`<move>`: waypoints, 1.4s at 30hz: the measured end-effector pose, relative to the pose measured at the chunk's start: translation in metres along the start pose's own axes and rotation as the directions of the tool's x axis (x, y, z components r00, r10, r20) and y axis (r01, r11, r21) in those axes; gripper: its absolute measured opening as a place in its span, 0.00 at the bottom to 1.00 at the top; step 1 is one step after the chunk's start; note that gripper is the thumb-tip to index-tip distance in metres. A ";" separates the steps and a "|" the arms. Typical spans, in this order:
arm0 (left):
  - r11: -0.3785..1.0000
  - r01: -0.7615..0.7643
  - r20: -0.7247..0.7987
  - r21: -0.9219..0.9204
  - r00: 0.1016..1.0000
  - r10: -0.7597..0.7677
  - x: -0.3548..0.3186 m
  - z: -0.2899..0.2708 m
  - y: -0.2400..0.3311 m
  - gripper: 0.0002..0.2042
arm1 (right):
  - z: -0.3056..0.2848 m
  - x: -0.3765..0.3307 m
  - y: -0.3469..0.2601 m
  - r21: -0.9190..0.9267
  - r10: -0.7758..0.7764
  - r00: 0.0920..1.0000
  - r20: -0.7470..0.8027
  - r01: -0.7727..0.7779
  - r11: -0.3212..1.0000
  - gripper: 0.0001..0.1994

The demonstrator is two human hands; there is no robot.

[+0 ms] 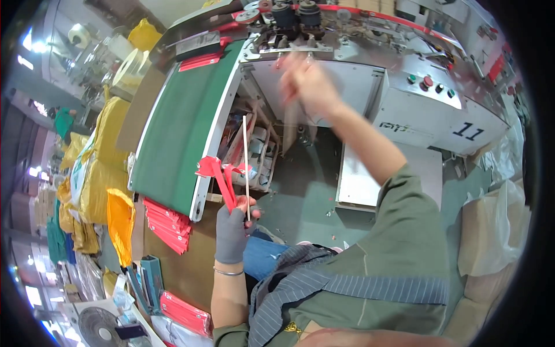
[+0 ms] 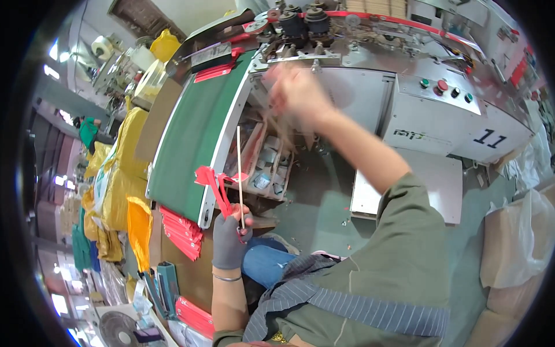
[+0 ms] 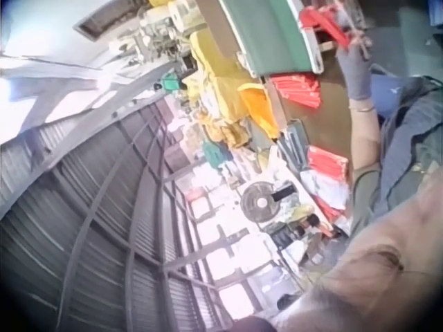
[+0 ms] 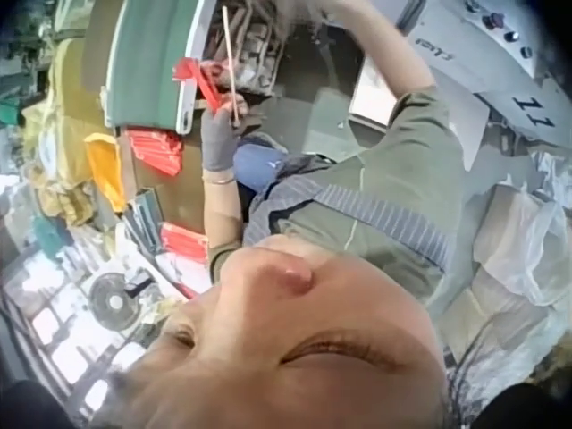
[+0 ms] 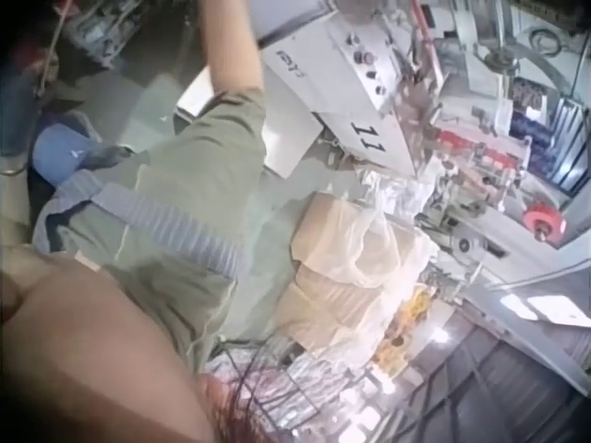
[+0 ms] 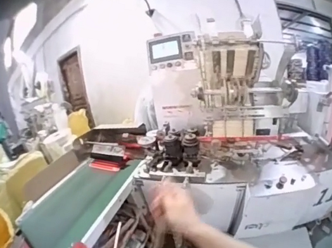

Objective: The recorder is packaging pink fabric items into plastic bags and placing them into cardboard boxes at a warehouse workstation.

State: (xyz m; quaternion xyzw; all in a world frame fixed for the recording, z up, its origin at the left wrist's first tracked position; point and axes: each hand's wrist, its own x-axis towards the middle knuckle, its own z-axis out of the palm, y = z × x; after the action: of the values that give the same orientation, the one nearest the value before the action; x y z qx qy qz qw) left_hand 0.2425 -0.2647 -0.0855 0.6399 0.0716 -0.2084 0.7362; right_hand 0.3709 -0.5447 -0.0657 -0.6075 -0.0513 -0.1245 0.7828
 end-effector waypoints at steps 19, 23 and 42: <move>0.704 -0.497 -0.565 -0.508 0.809 0.163 -0.041 -0.374 0.092 0.19 | -0.114 0.036 0.081 -0.685 -0.325 0.945 -0.044 0.208 0.698 0.23; 0.690 -0.381 -0.653 -0.615 0.736 -0.176 -0.019 -0.457 0.121 0.36 | 0.064 -0.026 0.060 -0.548 -0.106 0.979 0.172 0.185 0.816 0.22; 0.852 -0.308 -0.694 -0.424 0.715 -0.087 0.009 -0.439 -0.076 0.20 | 0.513 -0.056 0.284 -0.921 0.190 0.943 0.273 0.199 0.336 0.46</move>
State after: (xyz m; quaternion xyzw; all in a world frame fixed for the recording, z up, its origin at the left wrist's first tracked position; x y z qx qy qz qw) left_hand 0.2908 0.1529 -0.2331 0.4546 0.3529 0.1182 0.8092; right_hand 0.4269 0.0225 -0.2134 -0.9578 -0.1031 -0.0289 0.2669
